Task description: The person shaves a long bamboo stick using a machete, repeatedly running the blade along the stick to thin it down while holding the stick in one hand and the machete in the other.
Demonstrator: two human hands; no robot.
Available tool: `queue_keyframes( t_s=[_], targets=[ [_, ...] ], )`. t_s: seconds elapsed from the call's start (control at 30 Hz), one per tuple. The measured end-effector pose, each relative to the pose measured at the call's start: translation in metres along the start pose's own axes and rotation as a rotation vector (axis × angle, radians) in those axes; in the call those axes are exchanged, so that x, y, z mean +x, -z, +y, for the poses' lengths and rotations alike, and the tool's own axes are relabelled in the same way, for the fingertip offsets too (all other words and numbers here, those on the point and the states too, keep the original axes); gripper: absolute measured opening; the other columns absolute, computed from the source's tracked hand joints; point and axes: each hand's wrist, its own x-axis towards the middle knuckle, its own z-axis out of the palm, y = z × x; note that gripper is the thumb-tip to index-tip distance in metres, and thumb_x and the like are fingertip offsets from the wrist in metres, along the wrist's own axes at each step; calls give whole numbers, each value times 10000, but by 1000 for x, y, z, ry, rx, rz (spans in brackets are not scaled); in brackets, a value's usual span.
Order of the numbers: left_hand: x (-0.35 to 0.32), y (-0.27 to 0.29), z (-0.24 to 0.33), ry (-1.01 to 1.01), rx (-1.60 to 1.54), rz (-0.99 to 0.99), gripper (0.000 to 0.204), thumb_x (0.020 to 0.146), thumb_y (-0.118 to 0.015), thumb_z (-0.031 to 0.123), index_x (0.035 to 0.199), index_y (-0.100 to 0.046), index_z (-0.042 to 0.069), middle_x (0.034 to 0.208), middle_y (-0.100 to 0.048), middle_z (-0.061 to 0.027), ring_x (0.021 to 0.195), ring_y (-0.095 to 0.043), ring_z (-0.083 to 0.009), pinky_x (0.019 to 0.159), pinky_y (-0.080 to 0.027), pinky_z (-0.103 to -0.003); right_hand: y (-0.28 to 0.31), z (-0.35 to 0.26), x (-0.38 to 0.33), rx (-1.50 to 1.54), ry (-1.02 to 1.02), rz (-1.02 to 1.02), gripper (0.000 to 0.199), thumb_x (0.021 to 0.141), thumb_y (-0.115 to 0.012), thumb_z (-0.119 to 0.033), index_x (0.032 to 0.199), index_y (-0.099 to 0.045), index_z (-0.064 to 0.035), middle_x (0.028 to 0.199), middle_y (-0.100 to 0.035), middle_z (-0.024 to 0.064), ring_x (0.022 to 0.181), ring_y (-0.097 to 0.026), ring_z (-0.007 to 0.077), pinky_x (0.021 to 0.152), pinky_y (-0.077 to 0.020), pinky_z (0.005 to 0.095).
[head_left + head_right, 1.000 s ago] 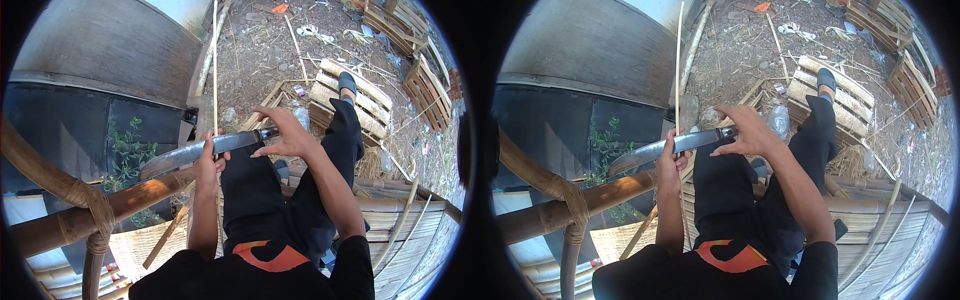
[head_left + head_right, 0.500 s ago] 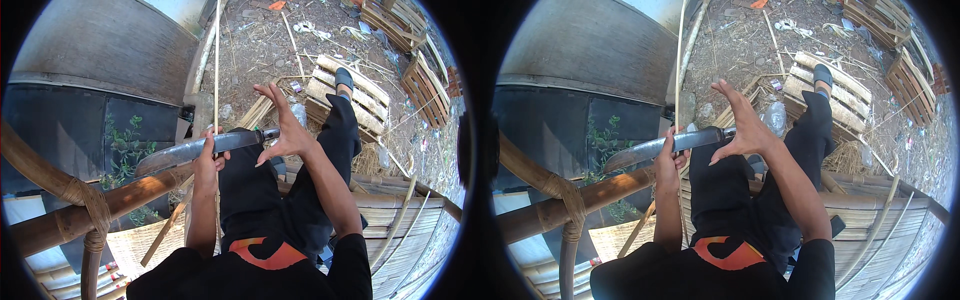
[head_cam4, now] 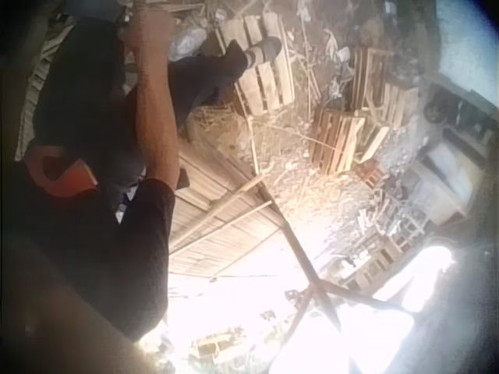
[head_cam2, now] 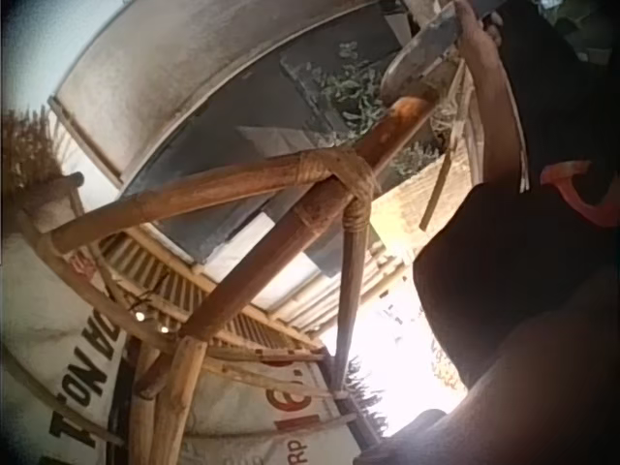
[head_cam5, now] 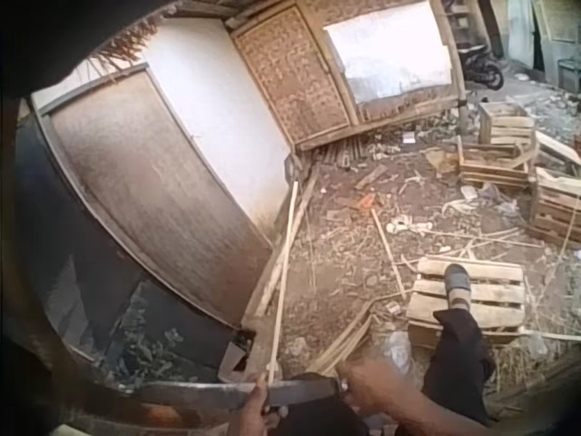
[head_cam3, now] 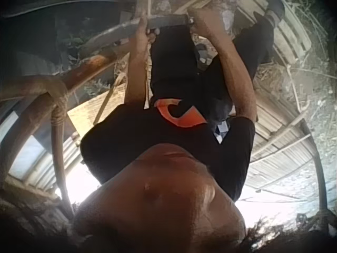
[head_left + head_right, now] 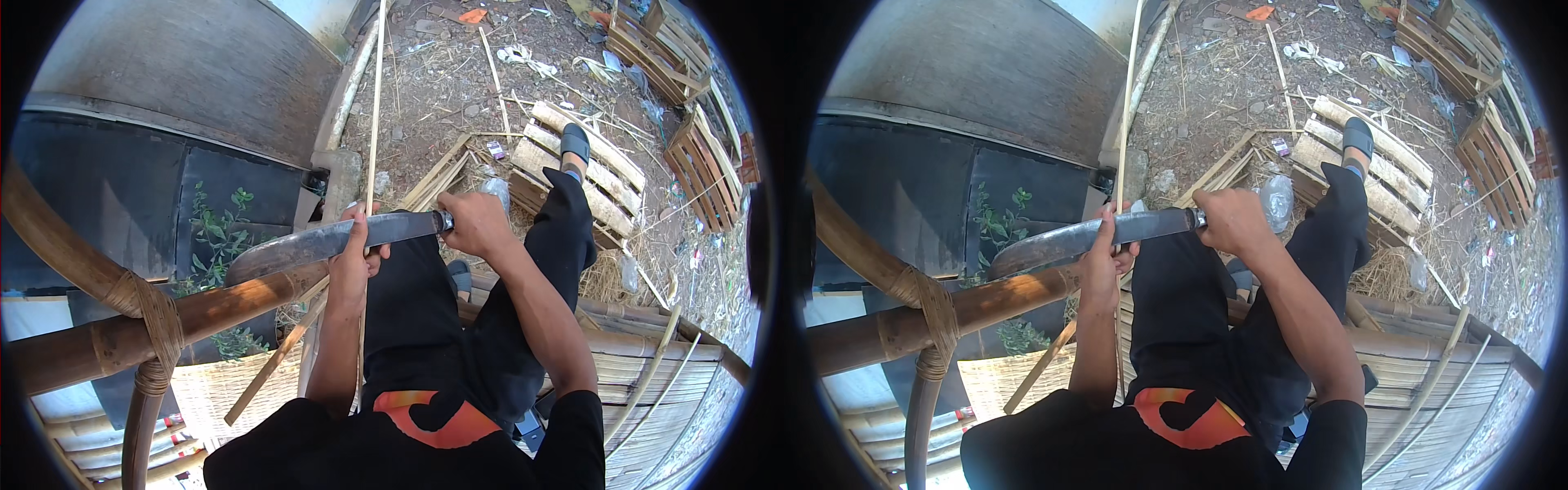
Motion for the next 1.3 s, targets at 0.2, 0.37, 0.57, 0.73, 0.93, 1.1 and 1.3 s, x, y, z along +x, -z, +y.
queue_keyframes(
  t_s=[0.2,0.37,0.57,0.73,0.93,1.1,1.3],
  targets=[
    [-3,-4,-1,41,-12,0,311,996,-564,336,1170,-578,78,682,-450,25,503,-286,-14,455,-192,-193,1,5,-3,-5,61,151,255,639,-717,-201,864,-649,-102,622,-636,120,599,-644,335,556,-483,439],
    [-8,-1,-4,17,-15,-189,177,974,-608,227,1008,-480,109,682,-359,67,496,-279,-1,427,-182,-194,2,0,-1,19,12,133,251,642,-725,-224,855,-663,-107,607,-632,127,599,-648,340,559,-489,443],
    [-14,-4,-7,72,-37,-264,143,984,-585,185,1019,-461,124,627,-339,83,424,-231,15,385,-141,-183,2,4,6,111,-76,185,204,657,-738,-257,773,-674,-101,612,-641,132,627,-656,358,600,-522,450],
    [-14,-5,-8,147,-157,-283,163,1042,-458,277,963,-454,134,605,-277,80,428,-191,6,380,-118,-191,6,9,16,180,-181,151,300,686,-750,-370,812,-683,-106,645,-656,153,675,-666,375,651,-541,466],
    [-6,1,-5,215,-246,-203,260,1063,-383,337,900,-452,147,591,-233,85,424,-167,-6,367,-107,-204,-4,-7,-1,65,7,105,309,666,-763,-334,823,-643,-97,593,-625,146,604,-647,368,591,-520,458],
    [-14,5,-13,236,-251,-242,276,1059,-395,356,877,-437,152,585,-235,87,415,-171,-6,360,-111,-203,8,10,24,71,-163,70,442,703,-753,-490,839,-656,-81,653,-652,177,687,-674,367,644,-533,455],
    [-1,12,-16,208,-196,-190,265,1053,-418,356,886,-450,153,584,-237,84,418,-179,-5,366,-118,-203,14,-12,9,200,-169,74,653,750,-649,-692,871,-687,-51,616,-634,189,654,-670,381,626,-530,458]
  ],
)
